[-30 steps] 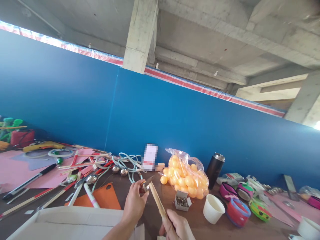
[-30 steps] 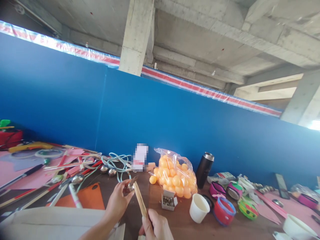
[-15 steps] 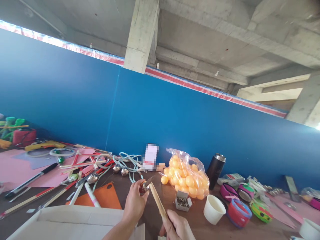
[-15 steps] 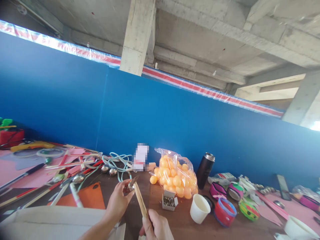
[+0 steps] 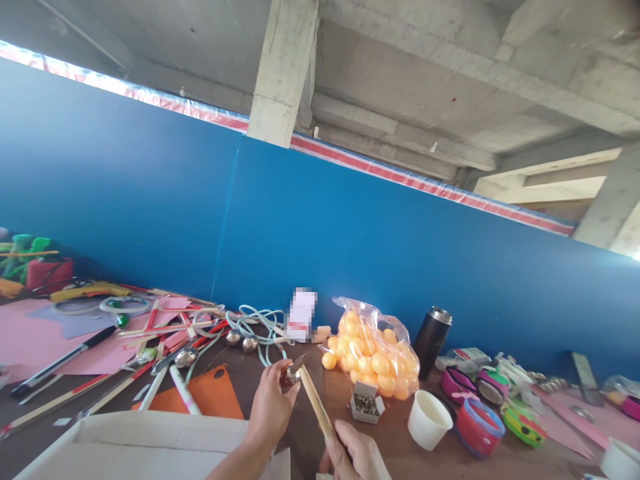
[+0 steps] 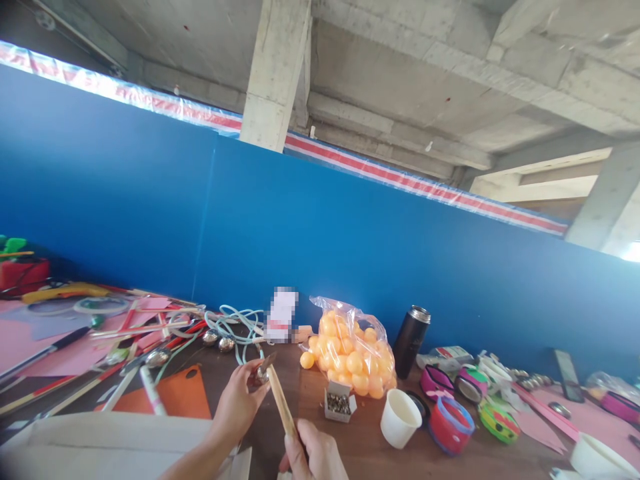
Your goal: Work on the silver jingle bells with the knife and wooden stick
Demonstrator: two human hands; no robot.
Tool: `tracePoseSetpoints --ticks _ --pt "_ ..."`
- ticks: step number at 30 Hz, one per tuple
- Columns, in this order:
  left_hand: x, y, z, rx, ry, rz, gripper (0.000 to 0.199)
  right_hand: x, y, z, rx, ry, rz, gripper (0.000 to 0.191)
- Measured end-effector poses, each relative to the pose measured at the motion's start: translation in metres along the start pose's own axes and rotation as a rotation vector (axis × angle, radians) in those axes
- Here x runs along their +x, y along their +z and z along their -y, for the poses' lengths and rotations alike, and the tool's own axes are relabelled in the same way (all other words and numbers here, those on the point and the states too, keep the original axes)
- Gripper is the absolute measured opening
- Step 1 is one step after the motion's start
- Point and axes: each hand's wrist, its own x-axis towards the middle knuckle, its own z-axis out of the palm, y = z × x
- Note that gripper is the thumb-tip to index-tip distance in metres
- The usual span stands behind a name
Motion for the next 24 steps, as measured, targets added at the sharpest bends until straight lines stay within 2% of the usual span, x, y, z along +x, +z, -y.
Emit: tracePoseSetpoints --ticks 10,17,24 --pt "-0.0024 -0.0001 -0.0010 0.068 -0.007 0.070 0.035 0.0000 -0.0004 -0.0007 -0.023 -0.029 0.044 0.047" --pt "-0.0055 0.0005 -0.0019 0.026 -0.047 0.122 0.038 -0.0006 0.0025 0.0014 -0.037 -0.037 0.081 0.049" --pt "-0.0036 0.0001 -0.0040 0.059 -0.022 0.106 0.036 0.0000 0.0026 0.0013 -0.042 -0.024 0.062 0.048"
